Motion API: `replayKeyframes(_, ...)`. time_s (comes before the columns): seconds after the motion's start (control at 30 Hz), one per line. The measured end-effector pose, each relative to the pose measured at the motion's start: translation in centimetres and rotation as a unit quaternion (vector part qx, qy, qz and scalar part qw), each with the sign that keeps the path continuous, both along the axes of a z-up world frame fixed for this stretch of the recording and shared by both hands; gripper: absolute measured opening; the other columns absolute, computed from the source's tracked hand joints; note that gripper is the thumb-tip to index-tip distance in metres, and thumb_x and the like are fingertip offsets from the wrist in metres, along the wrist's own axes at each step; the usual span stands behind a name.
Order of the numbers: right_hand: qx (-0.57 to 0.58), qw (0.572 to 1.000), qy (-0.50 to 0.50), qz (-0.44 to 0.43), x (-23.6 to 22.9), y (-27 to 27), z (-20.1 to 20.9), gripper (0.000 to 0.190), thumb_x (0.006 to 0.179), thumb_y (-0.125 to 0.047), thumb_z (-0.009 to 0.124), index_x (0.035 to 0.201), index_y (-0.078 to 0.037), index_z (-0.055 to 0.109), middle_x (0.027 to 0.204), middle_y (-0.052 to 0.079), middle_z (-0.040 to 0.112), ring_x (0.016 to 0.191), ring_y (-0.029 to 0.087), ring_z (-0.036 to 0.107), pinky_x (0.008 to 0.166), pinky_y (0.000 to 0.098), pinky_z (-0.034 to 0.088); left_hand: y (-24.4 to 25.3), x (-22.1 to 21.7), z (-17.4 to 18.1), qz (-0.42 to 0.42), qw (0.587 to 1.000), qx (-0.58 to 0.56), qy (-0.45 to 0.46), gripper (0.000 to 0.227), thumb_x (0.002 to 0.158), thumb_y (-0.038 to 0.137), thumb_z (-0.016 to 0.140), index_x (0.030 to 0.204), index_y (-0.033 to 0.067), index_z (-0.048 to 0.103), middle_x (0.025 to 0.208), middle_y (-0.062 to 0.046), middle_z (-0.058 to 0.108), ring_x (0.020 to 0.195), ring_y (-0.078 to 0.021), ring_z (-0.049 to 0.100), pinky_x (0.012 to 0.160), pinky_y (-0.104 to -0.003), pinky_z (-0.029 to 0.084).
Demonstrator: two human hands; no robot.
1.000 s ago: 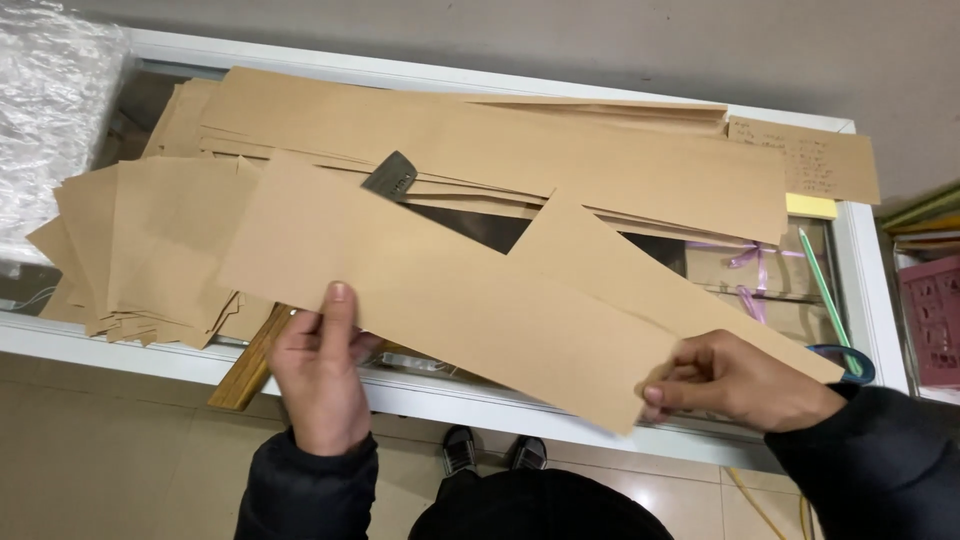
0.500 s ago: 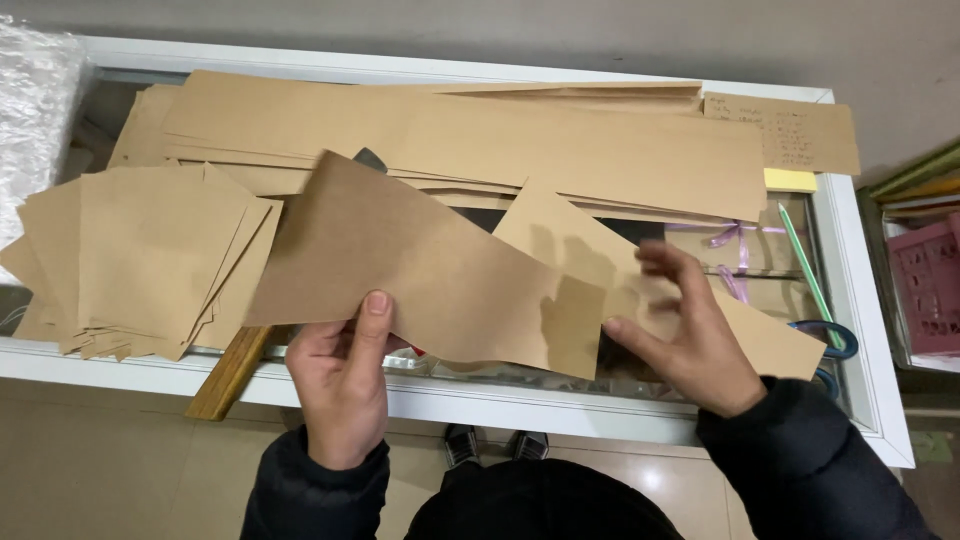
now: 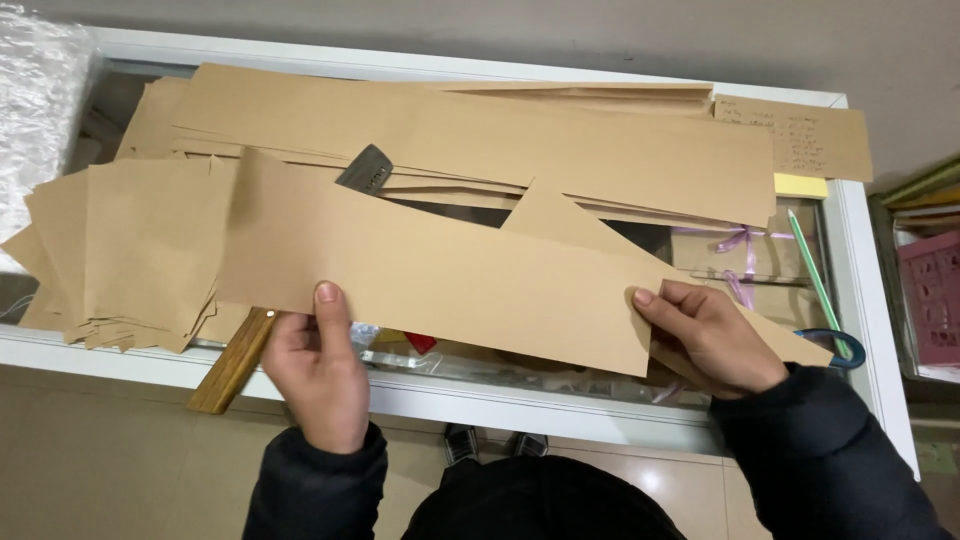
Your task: The person repeatedly folds brown paper sheets on a glass-topped table, uses a red lighter as a straightedge to score the fold, and then uses a large cleaver to cut the paper along the scored line. The cut pieces are stacked on the table.
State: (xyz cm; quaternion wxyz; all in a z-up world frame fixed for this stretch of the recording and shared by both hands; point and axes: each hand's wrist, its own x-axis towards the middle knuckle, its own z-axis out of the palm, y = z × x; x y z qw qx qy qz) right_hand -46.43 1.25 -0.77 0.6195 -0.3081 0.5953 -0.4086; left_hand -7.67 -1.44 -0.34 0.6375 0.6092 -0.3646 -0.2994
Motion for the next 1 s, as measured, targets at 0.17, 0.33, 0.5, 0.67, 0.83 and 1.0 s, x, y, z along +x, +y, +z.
replayKeyframes(0.17, 0.06, 0.996, 0.057, -0.024, 0.4, 1.0, -0.7, 0.039, 0.113, -0.026, 0.074, 0.084, -0.006, 0.06, 0.066, 0.011, 0.056, 0.051, 0.021, 0.053, 0.035, 0.0395, 0.046, 0.5, -3.9, 3.6, -0.152, 0.936, -0.166, -0.271, 0.057, 0.128, 0.028, 0.034, 0.173, -0.0063, 0.035, 0.18, -0.028, 0.045, 0.173, -0.0397, 0.044, 0.146, -0.051, 0.039)
replayKeyframes(0.33, 0.104, 0.99, 0.09, -0.018, 0.9, 0.1, -1.1, 0.033, 0.113, -0.025, 0.074, 0.091, -0.003, 0.064, 0.061, 0.012, 0.049, 0.046, 0.02, 0.045, 0.036, 0.0408, 0.039, 2.2, -8.3, -1.5, -0.34, 0.817, -0.208, -0.418, 0.059, 0.123, 0.01, 0.04, 0.179, 0.0007, 0.025, 0.19, -0.022, 0.026, 0.181, -0.0406, 0.023, 0.153, -0.058, 0.022)
replayKeyframes(0.5, 0.112, 0.993, 0.045, -0.017, 0.4, -0.6, -3.4, 0.03, 0.115, -0.026, 0.072, 0.102, 0.0, 0.081, 0.073, 0.01, 0.068, 0.053, 0.016, 0.058, 0.042, 0.0289, 0.037, 3.0, -11.3, -2.5, -0.409, 0.734, -0.191, -0.508, 0.059, 0.116, 0.001, 0.049, 0.174, -0.0014, 0.04, 0.184, -0.022, 0.039, 0.174, -0.0402, 0.033, 0.143, -0.061, 0.028)
replayKeyframes(0.67, 0.092, 0.995, 0.028, 0.0, -0.1, -0.2, -3.6, 0.041, 0.121, -0.028, 0.062, 0.103, 0.005, 0.077, 0.083, 0.017, 0.075, 0.064, 0.019, 0.065, 0.057, 0.0316, 0.054, 3.0, -11.4, -3.0, -0.423, 0.712, -0.174, -0.534, 0.058, 0.121, 0.03, 0.051, 0.168, -0.0034, 0.051, 0.176, -0.023, 0.052, 0.168, -0.0377, 0.043, 0.142, -0.057, 0.024)
replayKeyframes(0.83, 0.132, 0.983, 0.128, -0.004, 1.5, -0.6, -0.6, 0.04, 0.112, -0.032, 0.071, 0.104, 0.007, 0.076, 0.082, 0.025, 0.076, 0.071, 0.034, 0.077, 0.066, 0.0416, 0.066, 2.9, -11.7, -3.2, -0.409, 0.704, -0.181, -0.552, 0.073, 0.12, 0.052, 0.051, 0.167, -0.0026, 0.053, 0.177, -0.021, 0.052, 0.168, -0.0358, 0.043, 0.141, -0.054, 0.028)
replayKeyframes(1.0, 0.119, 0.975, 0.185, 0.007, 1.0, -0.7, -2.2, 0.038, 0.105, -0.023, 0.088, 0.081, -0.002, 0.067, 0.058, 0.011, 0.061, 0.053, 0.023, 0.068, 0.052, 0.0354, 0.059, 2.9, -11.7, -3.3, -0.391, 0.707, -0.204, -0.553, 0.071, 0.12, 0.053, 0.052, 0.163, -0.0029, 0.06, 0.173, -0.022, 0.056, 0.165, -0.0363, 0.047, 0.14, -0.054, 0.031)
